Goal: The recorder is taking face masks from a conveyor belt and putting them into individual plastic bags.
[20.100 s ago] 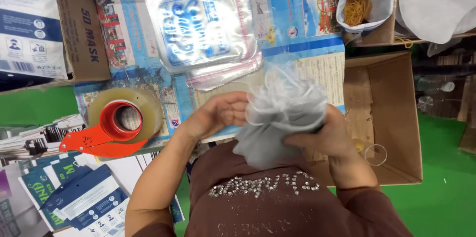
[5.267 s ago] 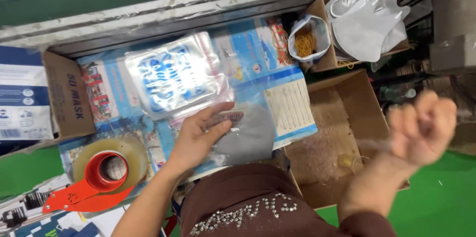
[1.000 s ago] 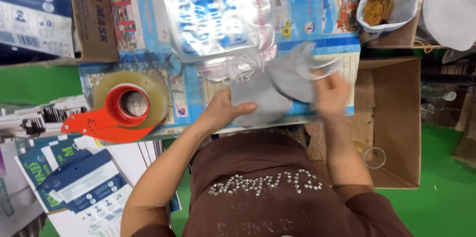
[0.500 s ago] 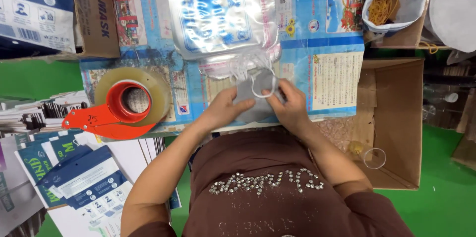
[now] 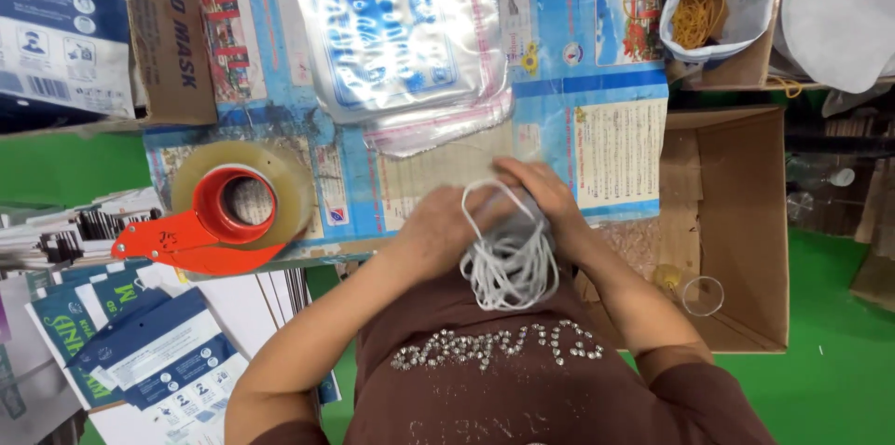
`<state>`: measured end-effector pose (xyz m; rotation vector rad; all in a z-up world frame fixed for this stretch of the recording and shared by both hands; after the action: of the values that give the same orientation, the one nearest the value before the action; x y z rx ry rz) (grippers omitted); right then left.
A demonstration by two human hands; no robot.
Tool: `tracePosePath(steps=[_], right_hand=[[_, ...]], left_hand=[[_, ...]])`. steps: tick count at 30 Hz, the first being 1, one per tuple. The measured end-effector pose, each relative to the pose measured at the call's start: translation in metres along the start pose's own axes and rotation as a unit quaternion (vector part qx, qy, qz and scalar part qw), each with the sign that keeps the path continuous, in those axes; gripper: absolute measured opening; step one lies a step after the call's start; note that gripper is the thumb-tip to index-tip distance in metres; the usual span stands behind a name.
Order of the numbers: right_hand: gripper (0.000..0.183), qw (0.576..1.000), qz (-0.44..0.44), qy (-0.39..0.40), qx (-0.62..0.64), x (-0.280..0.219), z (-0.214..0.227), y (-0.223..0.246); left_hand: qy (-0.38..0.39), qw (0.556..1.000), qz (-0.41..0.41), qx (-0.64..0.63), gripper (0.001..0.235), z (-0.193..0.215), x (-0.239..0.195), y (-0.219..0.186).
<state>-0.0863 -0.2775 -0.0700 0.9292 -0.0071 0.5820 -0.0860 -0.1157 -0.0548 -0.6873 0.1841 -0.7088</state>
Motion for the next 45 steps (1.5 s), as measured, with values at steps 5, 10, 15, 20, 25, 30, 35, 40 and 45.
tracePosePath(steps=[5,10,15,20,25,30,35,40,45], right_hand=[[0.062,0.997,-0.005,0.017,-0.069,-0.001,-0.003,-0.001],[0.071,0.996,-0.049,0.044,-0.053,0.004,-0.001,-0.011],[0.072,0.993,-0.006,0.104,0.061,0.006,0.0,-0.011],[0.042,0.92,-0.321,-0.046,0.219,0.048,0.021,-0.085],[0.047,0.856,-0.278,-0.222,0.375,0.098,0.022,-0.127],[0.056,0.901,-0.259,-0.194,0.29,0.108,0.018,-0.129],[0.064,0.917,-0.268,-0.176,0.237,0.108,0.031,-0.097],[0.06,0.95,-0.205,-0.115,0.203,0.078,0.035,-0.052],[0.064,0.884,-0.106,-0.256,0.377,0.068,0.027,-0.015]], left_hand=[[-0.015,0.998,-0.045,-0.042,0.047,-0.016,-0.001,0.004],[-0.093,0.988,-0.083,-0.086,0.059,0.005,0.002,0.005],[-0.001,0.997,-0.081,0.01,0.055,0.002,0.003,0.001],[-0.299,0.954,0.019,-0.024,0.038,0.079,0.055,0.04],[-0.361,0.917,0.166,0.028,0.037,0.068,0.103,0.1],[-0.376,0.904,0.202,0.006,0.006,0.057,0.111,0.124],[-0.415,0.886,0.153,-0.139,0.008,0.101,0.093,0.083],[-0.374,0.913,0.052,-0.154,0.014,0.133,0.056,0.031],[-0.181,0.941,0.025,-0.285,0.017,0.11,0.044,0.012]])
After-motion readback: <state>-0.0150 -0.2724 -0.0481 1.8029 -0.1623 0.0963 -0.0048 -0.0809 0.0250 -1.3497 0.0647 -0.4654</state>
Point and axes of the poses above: each hand's wrist, its own x-axis towards the middle knuckle, its own z-axis out of the back of the hand, y = z × x, the point moved 6 cm from there along x, towards the middle knuckle, and after that the axes turned 9 degrees about z, right-handed, at the moved point
